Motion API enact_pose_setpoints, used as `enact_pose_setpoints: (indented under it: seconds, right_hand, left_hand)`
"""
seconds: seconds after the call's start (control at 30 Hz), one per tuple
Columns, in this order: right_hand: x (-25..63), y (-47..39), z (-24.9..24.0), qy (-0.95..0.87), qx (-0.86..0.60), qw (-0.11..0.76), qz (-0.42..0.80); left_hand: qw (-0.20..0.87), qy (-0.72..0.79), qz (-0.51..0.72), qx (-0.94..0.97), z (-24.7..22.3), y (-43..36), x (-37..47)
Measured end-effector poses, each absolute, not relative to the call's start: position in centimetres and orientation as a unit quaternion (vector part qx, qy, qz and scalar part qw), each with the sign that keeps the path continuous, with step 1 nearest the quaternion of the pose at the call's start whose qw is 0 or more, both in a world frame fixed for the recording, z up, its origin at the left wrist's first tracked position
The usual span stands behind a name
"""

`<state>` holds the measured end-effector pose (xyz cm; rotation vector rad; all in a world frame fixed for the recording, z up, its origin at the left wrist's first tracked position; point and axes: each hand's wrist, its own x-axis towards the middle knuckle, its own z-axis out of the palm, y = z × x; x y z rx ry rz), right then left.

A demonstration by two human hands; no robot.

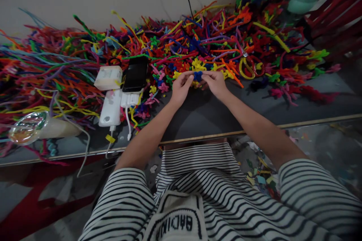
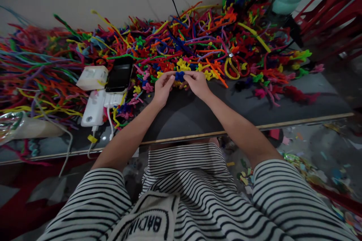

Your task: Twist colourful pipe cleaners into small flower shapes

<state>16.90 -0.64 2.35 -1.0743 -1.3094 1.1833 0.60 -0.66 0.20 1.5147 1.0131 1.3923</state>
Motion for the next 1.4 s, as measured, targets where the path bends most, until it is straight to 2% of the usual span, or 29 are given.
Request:
enact_pose_setpoints:
  seconds: [0.23, 0.53, 0.87, 1.2, 1.4]
  right_hand:
    - [17.1, -0.8, 2.7, -0.549, -0.444, 0.519, 0.483]
    - [17.2, -1.1, 2.4, -0.582, -0.452, 0.529, 0.421]
    - [17.1, -1.2, 2.5, -0.605, -0.448, 0.535, 0.383]
    - [16.5, -0.7, 2.1, -0.537, -0.47, 0.499, 0.492]
    - [16.2, -1.2, 2.8, -0.504, -0.462, 0.511, 0.522]
  left_hand:
    - [0.41, 0.404, 0.552, 0.603, -0.4, -0.2, 0.5]
    - [0.302, 0.432, 0.555, 0.644, 0.3, -0.8, 0.6]
    - [0.318, 0.439, 0.553, 0.633, 0.2, -0.6, 0.6]
    - [0.373, 0.442, 0.565, 0.589, -0.4, -0.6, 1.1]
    - [0.355, 0.441, 0.582, 0.583, -0.6, -0.6, 1.3]
